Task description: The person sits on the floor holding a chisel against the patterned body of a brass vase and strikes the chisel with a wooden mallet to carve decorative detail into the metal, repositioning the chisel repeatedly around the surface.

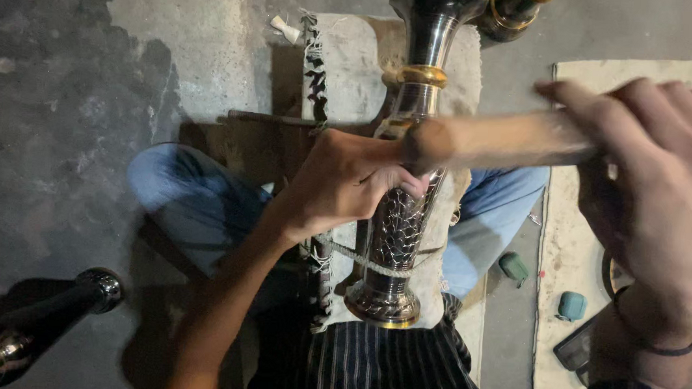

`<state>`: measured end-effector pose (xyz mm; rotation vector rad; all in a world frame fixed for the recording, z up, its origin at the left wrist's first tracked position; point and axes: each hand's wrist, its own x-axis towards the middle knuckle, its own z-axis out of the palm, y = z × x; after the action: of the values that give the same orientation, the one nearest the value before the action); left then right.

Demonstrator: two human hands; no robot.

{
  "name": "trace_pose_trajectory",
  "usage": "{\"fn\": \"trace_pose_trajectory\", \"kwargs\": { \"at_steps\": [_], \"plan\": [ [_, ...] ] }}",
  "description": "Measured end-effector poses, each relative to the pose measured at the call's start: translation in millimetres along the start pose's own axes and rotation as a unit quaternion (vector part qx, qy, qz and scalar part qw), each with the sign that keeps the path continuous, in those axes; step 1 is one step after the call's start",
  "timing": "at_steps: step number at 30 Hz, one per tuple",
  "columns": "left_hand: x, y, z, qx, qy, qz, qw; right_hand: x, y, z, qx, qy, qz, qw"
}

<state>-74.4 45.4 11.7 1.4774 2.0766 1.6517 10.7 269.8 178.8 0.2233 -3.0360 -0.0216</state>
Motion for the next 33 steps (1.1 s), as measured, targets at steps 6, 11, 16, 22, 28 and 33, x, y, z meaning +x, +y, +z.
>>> {"fn": "trace_pose_trajectory", "kwargs": {
  "at_steps": [6, 11, 16, 22, 28, 33],
  "plan": [
    [3, -5, -3, -0.024, -0.051, 0.021, 0.998, -27, 0, 20, -0.014, 0.048, 0.049, 0.998],
    [18, -4, -11, -0.060, -0.121, 0.027, 0.991, -58, -4, 50, 0.085, 0.038, 0.138, 0.986],
    [18, 5, -35, -0.203, 0.074, 0.000, 0.976, -86, 6, 114, 0.265, 0.151, 0.230, 0.924],
    [21, 10, -42, -0.222, 0.070, -0.051, 0.971, -85, -9, 207, 0.510, 0.265, 0.384, 0.723],
    [20, 2, -31, -0.225, 0.011, -0.049, 0.973, -84, 6, 211, 0.520, 0.156, 0.419, 0.728],
    [26, -11, -25, -0.203, -0.021, 0.013, 0.979, -61, 25, 174, 0.530, 0.114, 0.374, 0.752]
  ]
}}
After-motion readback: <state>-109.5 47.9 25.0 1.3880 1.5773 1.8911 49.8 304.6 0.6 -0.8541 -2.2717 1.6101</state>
